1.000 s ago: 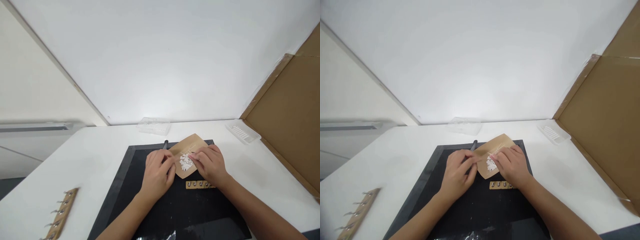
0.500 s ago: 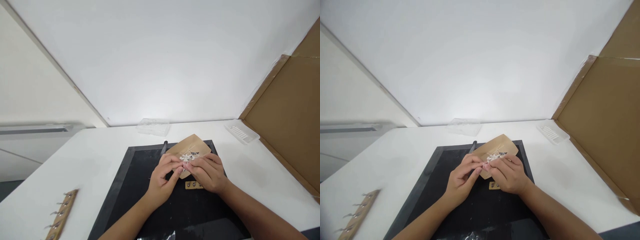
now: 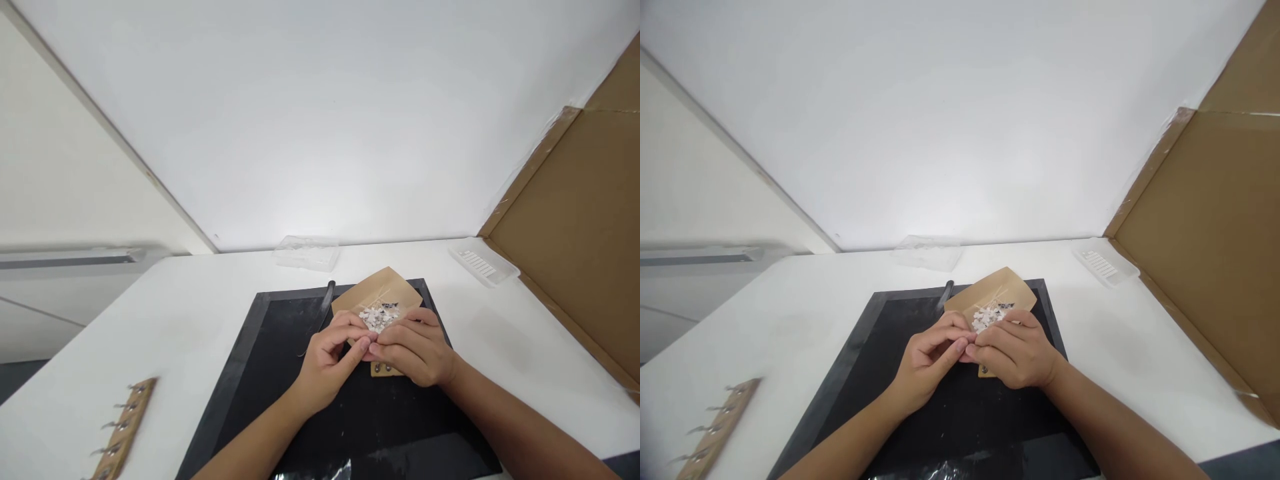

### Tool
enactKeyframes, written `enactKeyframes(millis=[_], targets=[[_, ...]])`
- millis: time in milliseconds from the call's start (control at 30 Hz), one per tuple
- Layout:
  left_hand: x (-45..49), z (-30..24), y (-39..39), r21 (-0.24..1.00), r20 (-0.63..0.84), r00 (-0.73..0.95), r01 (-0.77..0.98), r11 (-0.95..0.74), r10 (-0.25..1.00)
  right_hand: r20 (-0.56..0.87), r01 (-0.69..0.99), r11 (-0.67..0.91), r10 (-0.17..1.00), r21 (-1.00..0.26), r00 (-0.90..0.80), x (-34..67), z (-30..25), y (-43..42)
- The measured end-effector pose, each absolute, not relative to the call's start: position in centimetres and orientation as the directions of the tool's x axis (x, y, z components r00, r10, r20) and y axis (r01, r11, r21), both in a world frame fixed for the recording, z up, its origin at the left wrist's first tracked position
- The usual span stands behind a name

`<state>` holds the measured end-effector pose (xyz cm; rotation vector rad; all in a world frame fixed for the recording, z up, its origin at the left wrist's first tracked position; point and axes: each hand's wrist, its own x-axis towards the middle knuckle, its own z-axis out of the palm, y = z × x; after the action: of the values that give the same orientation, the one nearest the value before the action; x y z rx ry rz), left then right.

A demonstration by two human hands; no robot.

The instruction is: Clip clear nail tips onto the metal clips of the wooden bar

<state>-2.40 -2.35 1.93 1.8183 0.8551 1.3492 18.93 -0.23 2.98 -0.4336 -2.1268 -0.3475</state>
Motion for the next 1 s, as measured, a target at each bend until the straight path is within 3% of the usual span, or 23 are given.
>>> enactKeyframes(millis=[267,533,800,1000], targets=[[-2.5,1.9,-2.4,0.856,0.457,0.297,0.109,-0.505,0.838,0.878,0.508,0.858,0.305,-0.084,-0.370,18.3,2.3,0.0],[-2.7,1.9,-2.1,0.813,0.478,0.332,0.184,-0.552,0.814,0.867,0.474,0.874,0.317,-0.110,-0.384,18.5,1.8,0.1],[-3.7,2.2,-1.2,0.561,0.614,0.508,0.258,-0.787,0.605,0.856,0.404,0.913,0.247,-0.049,-0.454,19.4,2.6,1.3],[-4.4,2.1,-1.0,0.340,0.539,0.688,0.351,-0.873,0.486,0.804,0.332,0.923,0.343,-0.194,-0.486,21.2,2.8,0.9]])
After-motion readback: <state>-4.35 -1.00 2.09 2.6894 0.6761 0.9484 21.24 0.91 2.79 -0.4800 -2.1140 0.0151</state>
